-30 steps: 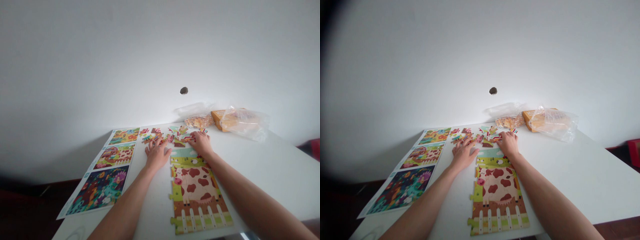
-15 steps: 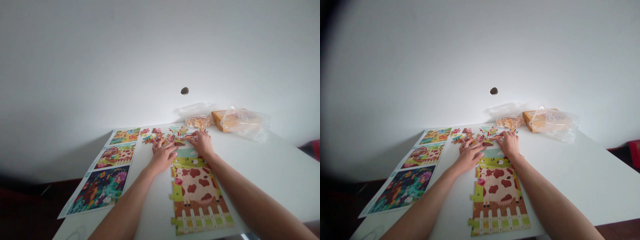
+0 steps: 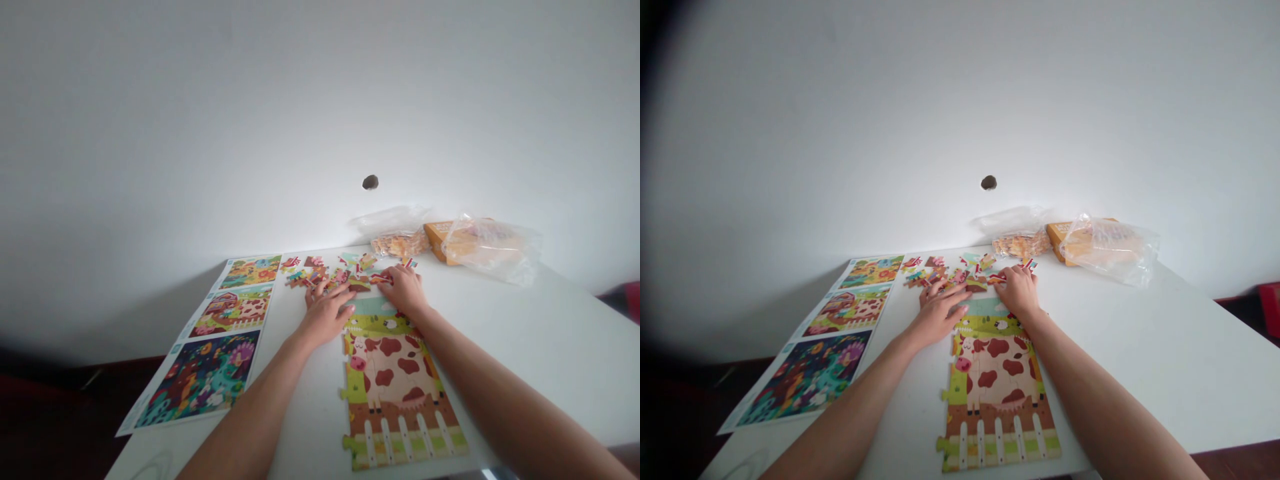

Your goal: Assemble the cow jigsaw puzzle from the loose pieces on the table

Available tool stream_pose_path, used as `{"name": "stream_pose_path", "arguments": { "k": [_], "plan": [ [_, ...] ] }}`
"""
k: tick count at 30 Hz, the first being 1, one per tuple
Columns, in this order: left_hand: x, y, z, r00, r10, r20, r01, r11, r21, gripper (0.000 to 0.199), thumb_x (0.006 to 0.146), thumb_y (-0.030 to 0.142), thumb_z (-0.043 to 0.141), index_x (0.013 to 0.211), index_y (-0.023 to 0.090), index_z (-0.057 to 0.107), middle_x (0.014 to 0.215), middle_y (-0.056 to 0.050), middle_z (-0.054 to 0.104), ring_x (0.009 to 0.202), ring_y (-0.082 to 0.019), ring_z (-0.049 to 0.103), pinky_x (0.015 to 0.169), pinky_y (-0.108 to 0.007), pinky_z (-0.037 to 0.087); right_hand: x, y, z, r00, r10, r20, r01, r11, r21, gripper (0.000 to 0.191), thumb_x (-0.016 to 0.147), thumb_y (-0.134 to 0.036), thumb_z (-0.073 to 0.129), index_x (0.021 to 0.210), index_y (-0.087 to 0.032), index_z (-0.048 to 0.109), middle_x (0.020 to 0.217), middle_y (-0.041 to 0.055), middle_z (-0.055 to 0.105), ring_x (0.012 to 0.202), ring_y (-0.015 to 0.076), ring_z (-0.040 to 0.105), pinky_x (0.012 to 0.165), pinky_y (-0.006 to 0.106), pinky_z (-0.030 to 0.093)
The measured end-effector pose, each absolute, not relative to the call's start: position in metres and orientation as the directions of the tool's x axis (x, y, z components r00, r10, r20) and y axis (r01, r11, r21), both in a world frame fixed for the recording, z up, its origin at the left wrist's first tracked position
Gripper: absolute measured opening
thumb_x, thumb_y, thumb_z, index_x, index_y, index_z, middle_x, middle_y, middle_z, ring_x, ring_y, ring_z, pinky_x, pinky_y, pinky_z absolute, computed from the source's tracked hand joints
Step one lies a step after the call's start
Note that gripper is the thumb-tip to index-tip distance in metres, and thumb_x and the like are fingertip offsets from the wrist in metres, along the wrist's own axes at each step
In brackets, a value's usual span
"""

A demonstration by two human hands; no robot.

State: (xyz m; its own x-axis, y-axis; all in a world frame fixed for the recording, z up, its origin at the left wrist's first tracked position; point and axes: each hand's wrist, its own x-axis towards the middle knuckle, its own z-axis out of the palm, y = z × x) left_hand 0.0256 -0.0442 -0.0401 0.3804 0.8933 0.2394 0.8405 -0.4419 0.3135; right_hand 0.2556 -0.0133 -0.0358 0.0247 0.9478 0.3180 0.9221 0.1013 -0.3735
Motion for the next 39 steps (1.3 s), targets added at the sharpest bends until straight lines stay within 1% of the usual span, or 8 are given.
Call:
{"name": "stream_pose_path", "arguments": {
  "k": [4, 8, 16, 22, 29, 33, 36, 39],
  "plan": [
    [0.0252, -0.0421, -0.0409, 0.319, 0.901, 0.295, 0.860, -0.406, 0.309, 0.040, 0.092, 0.038, 0.054, 0.132, 0.033, 0.058, 0.145, -0.002, 0.051, 0.135, -0.031, 0.038, 0.114, -0.055, 0.024, 0.2561, -0.0132, -0.0356, 0.026, 0.949, 0.314, 0.920, 0.100, -0.379, 0.017, 0.084, -0.033, 0.064, 0.097, -0.023, 0.069, 0.102, 0.0068, 0.065, 0.103, 0.0266, 0.054, 0.086, 0.038, 0.036],
    [0.0239, -0.0385, -0.0444, 0.229, 0.924, 0.306, 0.888, -0.327, 0.323, 0.038, 0.091, 0.037, 0.055, 0.129, 0.030, 0.059, 0.140, -0.007, 0.053, 0.131, -0.030, 0.044, 0.110, -0.058, 0.029, 0.2563, -0.0133, -0.0349, 0.030, 0.955, 0.296, 0.922, 0.088, -0.377, 0.017, 0.085, -0.034, 0.064, 0.098, -0.024, 0.069, 0.103, 0.0059, 0.065, 0.104, 0.0259, 0.053, 0.087, 0.037, 0.035],
    [0.0247, -0.0392, -0.0418, 0.258, 0.927, 0.271, 0.889, -0.338, 0.308, 0.038, 0.092, 0.037, 0.055, 0.129, 0.032, 0.059, 0.144, -0.003, 0.052, 0.131, -0.032, 0.042, 0.109, -0.062, 0.028, 0.2555, -0.0138, -0.0338, 0.040, 0.961, 0.273, 0.928, 0.066, -0.366, 0.018, 0.086, -0.036, 0.063, 0.099, -0.024, 0.068, 0.105, 0.0053, 0.064, 0.105, 0.0252, 0.052, 0.087, 0.036, 0.034],
    [0.0239, -0.0375, -0.0451, 0.246, 0.925, 0.288, 0.887, -0.335, 0.317, 0.037, 0.092, 0.033, 0.053, 0.129, 0.032, 0.060, 0.143, -0.004, 0.053, 0.131, -0.031, 0.043, 0.108, -0.062, 0.029, 0.2561, -0.0129, -0.0349, 0.040, 0.962, 0.270, 0.925, 0.067, -0.374, 0.019, 0.086, -0.036, 0.063, 0.100, -0.024, 0.069, 0.106, 0.0056, 0.064, 0.106, 0.0249, 0.052, 0.088, 0.036, 0.035],
    [0.0233, -0.0372, -0.0445, 0.242, 0.926, 0.290, 0.879, -0.336, 0.339, 0.037, 0.091, 0.035, 0.055, 0.128, 0.030, 0.061, 0.143, -0.004, 0.053, 0.131, -0.032, 0.043, 0.107, -0.063, 0.030, 0.2569, -0.0134, -0.0341, 0.047, 0.962, 0.270, 0.925, 0.060, -0.376, 0.019, 0.086, -0.036, 0.063, 0.099, -0.024, 0.069, 0.105, 0.0060, 0.064, 0.107, 0.0255, 0.053, 0.090, 0.037, 0.036],
    [0.0232, -0.0405, -0.0414, 0.318, 0.906, 0.280, 0.856, -0.401, 0.326, 0.040, 0.090, 0.038, 0.057, 0.130, 0.035, 0.059, 0.147, -0.001, 0.049, 0.135, -0.036, 0.037, 0.109, -0.066, 0.025, 0.2580, -0.0125, -0.0335, 0.024, 0.951, 0.308, 0.912, 0.105, -0.397, 0.022, 0.084, -0.033, 0.064, 0.103, -0.023, 0.069, 0.106, 0.0059, 0.067, 0.107, 0.0248, 0.056, 0.094, 0.037, 0.038],
    [0.0231, -0.0429, -0.0406, 0.436, 0.863, 0.254, 0.810, -0.500, 0.308, 0.039, 0.091, 0.042, 0.056, 0.130, 0.038, 0.060, 0.149, 0.001, 0.048, 0.141, -0.038, 0.028, 0.110, -0.069, 0.018, 0.2587, -0.0104, -0.0345, -0.045, 0.939, 0.341, 0.884, 0.197, -0.425, 0.031, 0.083, -0.024, 0.061, 0.113, -0.020, 0.067, 0.109, 0.0069, 0.069, 0.104, 0.0219, 0.060, 0.095, 0.032, 0.041],
    [0.0228, -0.0435, -0.0414, 0.475, 0.848, 0.235, 0.787, -0.529, 0.317, 0.038, 0.092, 0.042, 0.055, 0.129, 0.037, 0.060, 0.147, 0.000, 0.050, 0.142, -0.037, 0.027, 0.111, -0.069, 0.016, 0.2615, -0.0092, -0.0342, -0.082, 0.936, 0.342, 0.880, 0.229, -0.416, 0.041, 0.081, -0.014, 0.057, 0.121, -0.017, 0.063, 0.116, 0.0084, 0.068, 0.106, 0.0206, 0.061, 0.096, 0.029, 0.041]
  ]
}}
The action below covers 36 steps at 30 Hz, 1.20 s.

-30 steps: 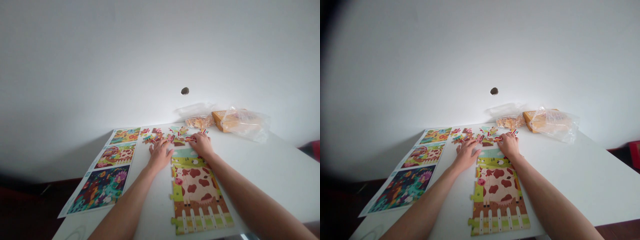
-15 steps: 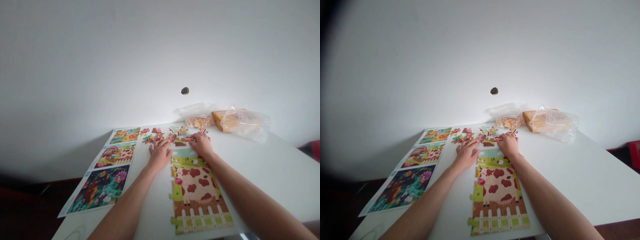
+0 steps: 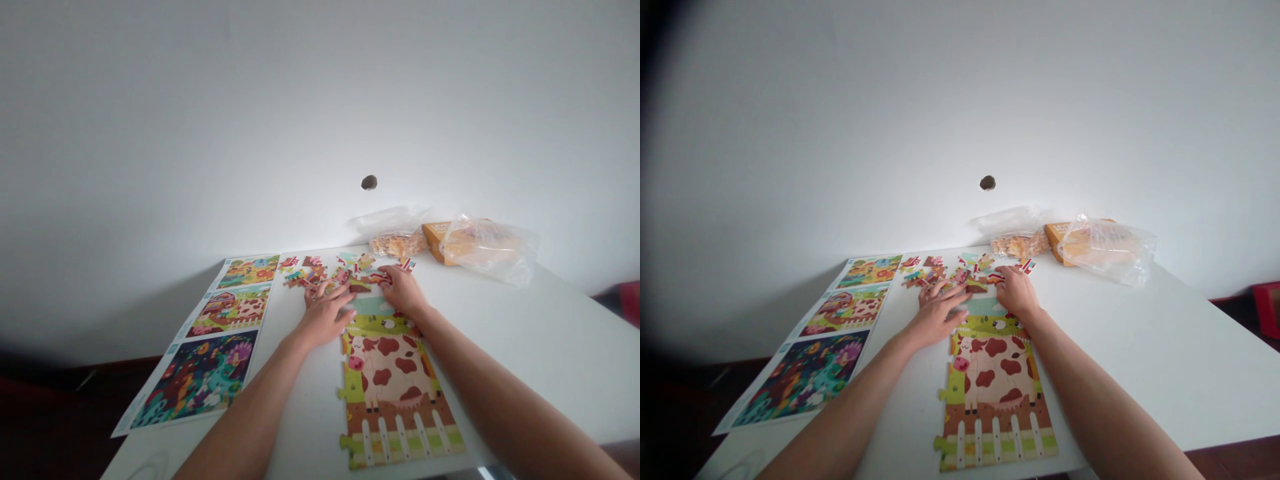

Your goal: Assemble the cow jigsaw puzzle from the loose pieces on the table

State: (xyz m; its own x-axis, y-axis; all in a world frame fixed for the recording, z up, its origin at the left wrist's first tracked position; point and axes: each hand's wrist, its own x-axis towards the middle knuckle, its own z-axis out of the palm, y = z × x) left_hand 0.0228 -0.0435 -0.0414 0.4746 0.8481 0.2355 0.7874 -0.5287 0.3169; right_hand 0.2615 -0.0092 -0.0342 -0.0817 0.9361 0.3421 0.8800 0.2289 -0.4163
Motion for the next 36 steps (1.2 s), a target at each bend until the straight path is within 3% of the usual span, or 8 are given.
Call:
{"name": "stream_pose_path", "arguments": {
  "k": [5, 10, 16, 22, 26, 30, 36],
  "plan": [
    [0.022, -0.043, -0.042, 0.459, 0.857, 0.234, 0.792, -0.514, 0.329, 0.039, 0.091, 0.042, 0.056, 0.129, 0.037, 0.060, 0.147, 0.000, 0.050, 0.140, -0.037, 0.028, 0.111, -0.068, 0.017, 0.280, -0.010, -0.026, 0.171, 0.933, 0.317, 0.927, -0.042, -0.373, 0.050, 0.079, -0.014, 0.055, 0.128, -0.022, 0.060, 0.123, 0.0083, 0.066, 0.116, 0.0278, 0.056, 0.103, 0.045, 0.036],
    [0.023, -0.044, -0.042, 0.438, 0.867, 0.236, 0.803, -0.496, 0.332, 0.040, 0.090, 0.043, 0.058, 0.129, 0.036, 0.060, 0.147, 0.000, 0.050, 0.140, -0.037, 0.028, 0.112, -0.069, 0.015, 0.300, -0.006, -0.024, 0.292, 0.934, 0.208, 0.908, -0.202, -0.367, 0.032, 0.089, -0.041, 0.058, 0.115, -0.025, 0.070, 0.123, 0.0097, 0.065, 0.117, 0.0332, 0.054, 0.100, 0.052, 0.034],
    [0.024, -0.045, -0.040, 0.420, 0.879, 0.228, 0.814, -0.475, 0.334, 0.039, 0.089, 0.043, 0.059, 0.127, 0.037, 0.062, 0.146, 0.000, 0.051, 0.141, -0.038, 0.027, 0.113, -0.068, 0.013, 0.307, -0.001, -0.026, 0.310, 0.933, 0.183, 0.908, -0.234, -0.346, 0.031, 0.088, -0.048, 0.059, 0.105, -0.029, 0.075, 0.115, 0.0108, 0.065, 0.112, 0.0336, 0.054, 0.093, 0.048, 0.038],
    [0.025, -0.045, -0.039, 0.405, 0.883, 0.238, 0.815, -0.467, 0.344, 0.040, 0.088, 0.043, 0.060, 0.127, 0.038, 0.062, 0.146, 0.000, 0.051, 0.140, -0.038, 0.028, 0.113, -0.067, 0.015, 0.323, 0.003, -0.028, 0.292, 0.920, 0.261, 0.921, -0.197, -0.335, 0.035, 0.083, -0.026, 0.059, 0.116, -0.031, 0.072, 0.119, 0.0106, 0.062, 0.114, 0.0337, 0.050, 0.092, 0.047, 0.039],
    [0.025, -0.046, -0.038, 0.386, 0.891, 0.237, 0.820, -0.450, 0.354, 0.042, 0.086, 0.043, 0.063, 0.127, 0.038, 0.062, 0.146, 0.000, 0.050, 0.139, -0.039, 0.028, 0.112, -0.066, 0.018, 0.325, 0.003, -0.031, 0.267, 0.935, 0.234, 0.927, -0.183, -0.327, 0.041, 0.075, -0.016, 0.059, 0.109, -0.034, 0.075, 0.123, 0.0069, 0.061, 0.114, 0.0338, 0.049, 0.090, 0.046, 0.040],
    [0.025, -0.047, -0.037, 0.384, 0.896, 0.225, 0.825, -0.442, 0.351, 0.043, 0.086, 0.045, 0.062, 0.128, 0.038, 0.061, 0.148, 0.001, 0.048, 0.139, -0.040, 0.027, 0.111, -0.066, 0.020, 0.323, 0.002, -0.029, 0.289, 0.928, 0.234, 0.925, -0.208, -0.318, 0.029, 0.074, -0.021, 0.061, 0.096, -0.029, 0.077, 0.123, 0.0061, 0.062, 0.113, 0.0335, 0.051, 0.089, 0.044, 0.041],
    [0.025, -0.045, -0.038, 0.389, 0.893, 0.227, 0.831, -0.447, 0.331, 0.043, 0.086, 0.046, 0.061, 0.129, 0.039, 0.061, 0.149, 0.003, 0.046, 0.138, -0.039, 0.030, 0.112, -0.063, 0.021, 0.321, 0.004, -0.028, 0.303, 0.934, 0.191, 0.920, -0.235, -0.313, 0.025, 0.081, -0.032, 0.060, 0.100, -0.024, 0.074, 0.112, 0.0106, 0.066, 0.111, 0.0340, 0.053, 0.087, 0.045, 0.040]
  ]
}}
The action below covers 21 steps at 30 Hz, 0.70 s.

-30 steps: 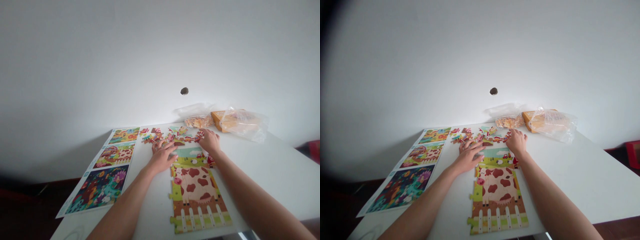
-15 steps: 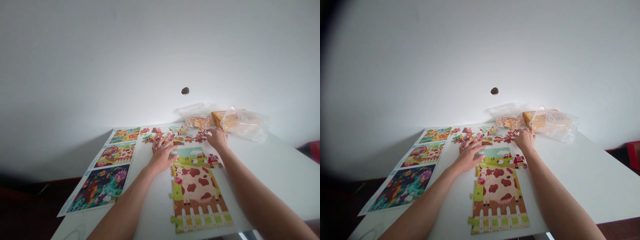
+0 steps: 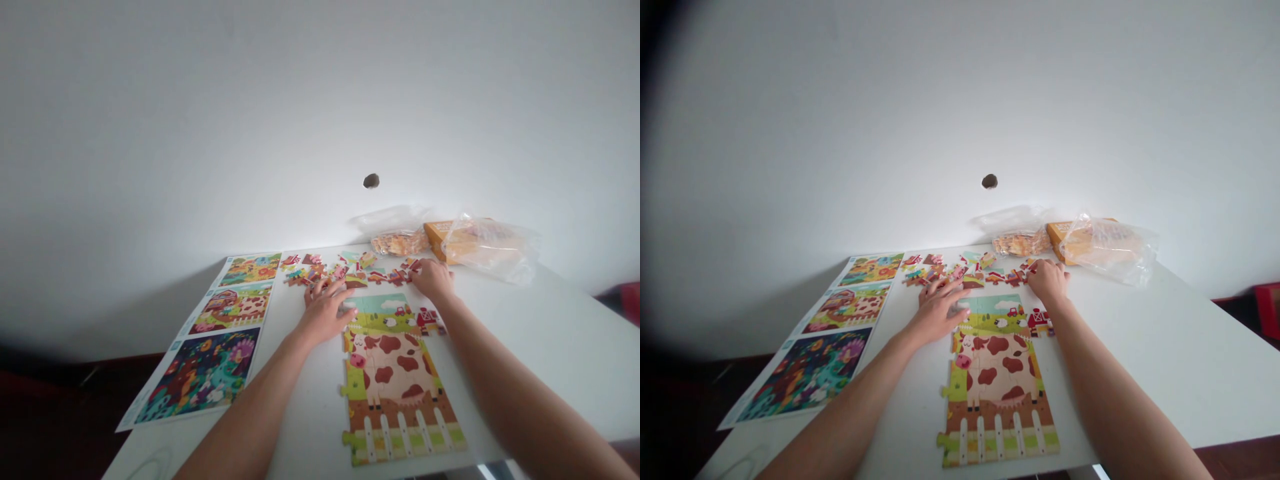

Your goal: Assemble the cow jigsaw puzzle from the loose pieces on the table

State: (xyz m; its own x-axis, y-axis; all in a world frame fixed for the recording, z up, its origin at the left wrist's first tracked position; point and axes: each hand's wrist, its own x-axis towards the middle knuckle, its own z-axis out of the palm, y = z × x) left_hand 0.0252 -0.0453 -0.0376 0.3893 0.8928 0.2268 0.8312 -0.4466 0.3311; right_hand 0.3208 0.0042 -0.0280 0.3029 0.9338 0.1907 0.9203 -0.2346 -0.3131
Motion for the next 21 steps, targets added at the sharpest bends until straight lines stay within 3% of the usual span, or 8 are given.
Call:
{"name": "stream_pose_path", "arguments": {
  "k": [11, 16, 18, 21],
  "plan": [
    [0.025, -0.044, -0.038, 0.374, 0.897, 0.235, 0.835, -0.436, 0.337, 0.047, 0.083, 0.049, 0.065, 0.128, 0.037, 0.062, 0.149, 0.002, 0.047, 0.137, -0.038, 0.032, 0.112, -0.061, 0.023, 0.320, 0.005, -0.029, 0.405, 0.873, 0.271, 0.888, -0.304, -0.346, 0.041, 0.082, -0.046, 0.064, 0.111, -0.018, 0.067, 0.108, 0.0166, 0.066, 0.108, 0.0362, 0.054, 0.090, 0.047, 0.039],
    [0.024, -0.042, -0.039, 0.338, 0.907, 0.251, 0.834, -0.413, 0.366, 0.054, 0.077, 0.052, 0.070, 0.128, 0.033, 0.062, 0.145, -0.002, 0.051, 0.136, -0.038, 0.034, 0.112, -0.061, 0.026, 0.303, 0.001, -0.028, 0.214, 0.903, 0.373, 0.919, -0.057, -0.389, 0.034, 0.083, -0.048, 0.065, 0.104, -0.021, 0.068, 0.105, 0.0100, 0.066, 0.105, 0.0295, 0.054, 0.089, 0.039, 0.038],
    [0.023, -0.038, -0.042, 0.319, 0.900, 0.297, 0.825, -0.418, 0.380, 0.050, 0.080, 0.045, 0.068, 0.127, 0.030, 0.062, 0.142, -0.003, 0.054, 0.134, -0.034, 0.039, 0.113, -0.056, 0.029, 0.296, 0.000, -0.029, 0.134, 0.919, 0.371, 0.923, 0.021, -0.384, 0.031, 0.083, -0.048, 0.066, 0.101, -0.023, 0.068, 0.104, 0.0080, 0.066, 0.103, 0.0281, 0.054, 0.088, 0.037, 0.039],
    [0.019, -0.032, -0.045, 0.205, 0.900, 0.384, 0.821, -0.372, 0.434, 0.038, 0.085, 0.017, 0.057, 0.120, 0.026, 0.065, 0.131, -0.003, 0.062, 0.126, -0.025, 0.051, 0.111, -0.046, 0.037, 0.291, -0.001, -0.030, 0.081, 0.931, 0.356, 0.923, 0.065, -0.378, 0.028, 0.084, -0.047, 0.066, 0.100, -0.024, 0.069, 0.099, 0.0072, 0.067, 0.100, 0.0277, 0.055, 0.086, 0.037, 0.040]
  ]
}}
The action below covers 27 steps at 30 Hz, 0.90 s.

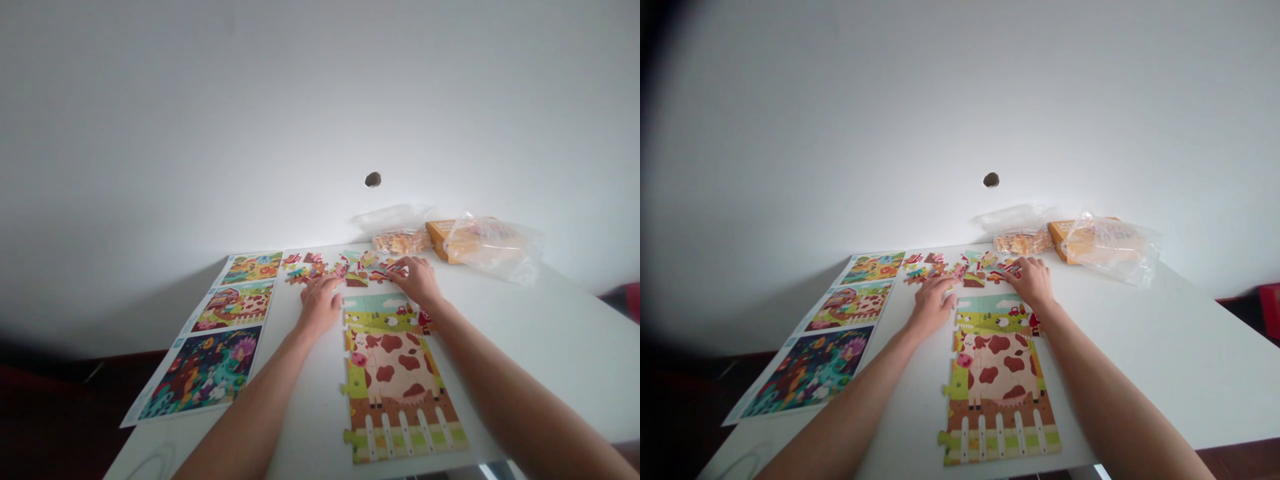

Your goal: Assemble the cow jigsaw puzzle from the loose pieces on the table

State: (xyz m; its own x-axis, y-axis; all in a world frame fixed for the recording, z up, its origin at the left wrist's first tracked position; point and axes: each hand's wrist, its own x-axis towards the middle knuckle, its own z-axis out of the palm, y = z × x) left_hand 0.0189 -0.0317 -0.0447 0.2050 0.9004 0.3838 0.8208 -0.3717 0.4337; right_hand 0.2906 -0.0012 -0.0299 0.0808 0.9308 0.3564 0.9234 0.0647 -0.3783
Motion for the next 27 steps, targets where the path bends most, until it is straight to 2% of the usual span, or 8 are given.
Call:
{"name": "stream_pose_path", "arguments": {
  "k": [3, 6, 8, 11, 14, 18, 22, 27],
  "plan": [
    [0.016, -0.027, -0.043, 0.067, 0.895, 0.441, 0.796, -0.314, 0.517, 0.037, 0.084, 0.005, 0.049, 0.109, 0.024, 0.069, 0.118, -0.002, 0.070, 0.113, -0.021, 0.060, 0.105, -0.041, 0.045, 0.286, -0.004, -0.028, 0.035, 0.929, 0.369, 0.901, 0.131, -0.414, 0.027, 0.085, -0.045, 0.068, 0.099, -0.023, 0.069, 0.099, 0.0072, 0.066, 0.098, 0.0264, 0.056, 0.086, 0.036, 0.041],
    [0.019, -0.027, -0.040, 0.060, 0.883, 0.465, 0.716, -0.362, 0.596, 0.024, 0.090, 0.023, 0.057, 0.110, 0.023, 0.070, 0.105, -0.003, 0.074, 0.103, -0.022, 0.065, 0.103, -0.041, 0.048, 0.268, -0.016, -0.023, -0.111, 0.890, 0.443, 0.838, 0.323, -0.440, 0.026, 0.083, -0.041, 0.072, 0.101, -0.022, 0.067, 0.103, 0.0063, 0.066, 0.099, 0.0243, 0.056, 0.089, 0.034, 0.042],
    [0.022, -0.028, -0.040, 0.106, 0.886, 0.451, 0.648, -0.405, 0.644, 0.030, 0.090, 0.035, 0.061, 0.116, 0.022, 0.069, 0.100, -0.004, 0.076, 0.105, -0.023, 0.065, 0.103, -0.040, 0.048, 0.251, -0.028, -0.018, -0.239, 0.841, 0.486, 0.782, 0.463, -0.417, 0.027, 0.083, -0.040, 0.072, 0.103, -0.023, 0.066, 0.103, 0.0057, 0.066, 0.099, 0.0236, 0.056, 0.090, 0.034, 0.042],
    [0.025, -0.028, -0.045, 0.142, 0.901, 0.410, 0.560, -0.415, 0.717, 0.034, 0.090, 0.034, 0.060, 0.119, 0.021, 0.068, 0.108, -0.006, 0.074, 0.107, -0.023, 0.066, 0.100, -0.037, 0.052, 0.232, -0.041, -0.012, -0.376, 0.793, 0.479, 0.712, 0.578, -0.399, 0.030, 0.086, -0.040, 0.069, 0.110, -0.023, 0.063, 0.105, 0.0061, 0.064, 0.101, 0.0233, 0.055, 0.091, 0.034, 0.042],
    [0.023, -0.025, -0.050, 0.104, 0.900, 0.423, 0.546, -0.407, 0.732, 0.029, 0.091, 0.029, 0.056, 0.114, 0.019, 0.070, 0.113, -0.007, 0.073, 0.104, -0.022, 0.067, 0.096, -0.035, 0.053, 0.229, -0.044, -0.013, -0.399, 0.797, 0.454, 0.704, 0.583, -0.406, 0.039, 0.084, -0.038, 0.071, 0.118, -0.022, 0.059, 0.107, 0.0067, 0.064, 0.103, 0.0236, 0.055, 0.092, 0.035, 0.043],
    [0.019, -0.023, -0.049, 0.084, 0.880, 0.468, 0.597, -0.421, 0.683, 0.026, 0.092, 0.027, 0.052, 0.106, 0.022, 0.073, 0.109, -0.003, 0.075, 0.104, -0.021, 0.066, 0.097, -0.036, 0.051, 0.240, -0.039, -0.018, -0.392, 0.864, 0.317, 0.783, 0.494, -0.377, 0.070, 0.075, -0.040, 0.079, 0.136, -0.022, 0.050, 0.119, 0.0107, 0.059, 0.108, 0.0267, 0.054, 0.094, 0.038, 0.042],
    [0.017, -0.024, -0.045, 0.065, 0.889, 0.453, 0.657, -0.380, 0.652, 0.027, 0.093, 0.024, 0.050, 0.105, 0.024, 0.074, 0.107, -0.001, 0.075, 0.102, -0.021, 0.065, 0.096, -0.035, 0.050, 0.247, -0.034, -0.022, -0.432, 0.879, 0.203, 0.816, 0.477, -0.326, 0.050, 0.078, -0.045, 0.076, 0.124, -0.029, 0.065, 0.118, 0.0082, 0.060, 0.110, 0.0275, 0.054, 0.097, 0.040, 0.039],
    [0.017, -0.028, -0.038, -0.037, 0.933, 0.357, 0.805, -0.184, 0.564, 0.028, 0.090, 0.017, 0.049, 0.098, 0.025, 0.074, 0.100, -0.001, 0.076, 0.099, -0.023, 0.065, 0.091, -0.038, 0.050, 0.251, -0.032, -0.023, -0.454, 0.867, 0.203, 0.797, 0.498, -0.341, 0.034, 0.078, -0.042, 0.078, 0.109, -0.028, 0.072, 0.114, 0.0064, 0.063, 0.110, 0.0275, 0.056, 0.099, 0.042, 0.037]
  ]
}}
